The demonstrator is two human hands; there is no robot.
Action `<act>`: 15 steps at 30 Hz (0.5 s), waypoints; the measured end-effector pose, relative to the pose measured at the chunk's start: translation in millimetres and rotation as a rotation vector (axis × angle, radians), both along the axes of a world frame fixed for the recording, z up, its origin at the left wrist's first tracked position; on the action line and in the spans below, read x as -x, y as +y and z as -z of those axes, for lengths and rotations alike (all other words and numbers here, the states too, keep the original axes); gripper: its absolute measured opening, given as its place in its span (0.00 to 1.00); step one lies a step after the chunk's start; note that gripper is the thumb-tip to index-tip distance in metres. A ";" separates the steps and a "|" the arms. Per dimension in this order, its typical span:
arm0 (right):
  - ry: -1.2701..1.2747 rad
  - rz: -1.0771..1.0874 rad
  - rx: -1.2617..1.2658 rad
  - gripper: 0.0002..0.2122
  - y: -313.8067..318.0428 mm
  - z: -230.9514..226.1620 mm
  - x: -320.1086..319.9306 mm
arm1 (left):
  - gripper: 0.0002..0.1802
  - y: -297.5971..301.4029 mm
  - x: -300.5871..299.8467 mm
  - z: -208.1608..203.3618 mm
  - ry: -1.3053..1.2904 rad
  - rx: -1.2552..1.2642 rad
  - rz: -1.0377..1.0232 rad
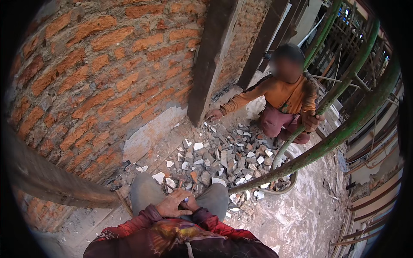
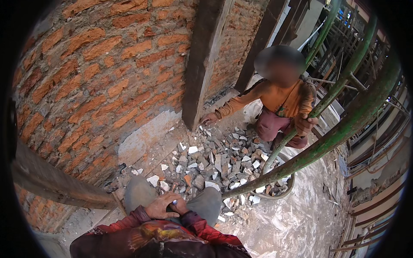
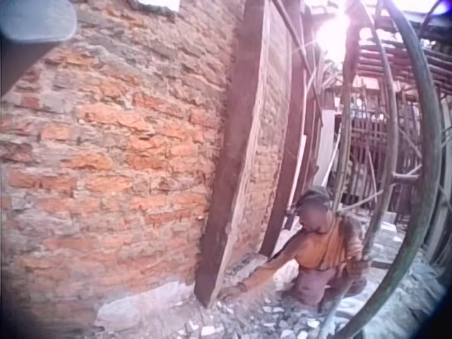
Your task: The recorder uses a hammer and a chisel to chip away mortar or brick from a wall.
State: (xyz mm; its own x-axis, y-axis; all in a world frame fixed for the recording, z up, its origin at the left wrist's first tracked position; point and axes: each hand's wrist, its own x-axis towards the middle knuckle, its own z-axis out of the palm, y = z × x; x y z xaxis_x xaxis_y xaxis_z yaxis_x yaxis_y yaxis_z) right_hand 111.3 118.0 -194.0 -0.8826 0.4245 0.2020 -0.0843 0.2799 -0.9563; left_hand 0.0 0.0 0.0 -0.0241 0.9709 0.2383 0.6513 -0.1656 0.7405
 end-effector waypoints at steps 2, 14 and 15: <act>0.012 -0.125 0.124 0.13 -1.4 -23.3 -0.6 | 0.25 1.1 -6.2 20.3 0.030 -0.082 -0.014; -0.537 0.108 -0.063 0.23 9.0 -13.4 11.4 | 0.26 8.8 46.9 72.9 -0.392 -0.078 -0.361; -0.656 0.138 -0.051 0.26 12.1 -11.6 5.7 | 0.27 9.0 52.9 77.1 -0.370 -0.086 -0.370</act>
State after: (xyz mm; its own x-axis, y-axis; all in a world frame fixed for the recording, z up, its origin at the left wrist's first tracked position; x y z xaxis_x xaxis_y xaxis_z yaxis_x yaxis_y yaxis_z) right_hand 105.6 130.1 -182.4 -0.7679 0.5460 -0.3350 0.5494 0.2924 -0.7827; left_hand -52.9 9.0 -77.1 -0.4587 0.8591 0.2269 0.3751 -0.0443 0.9259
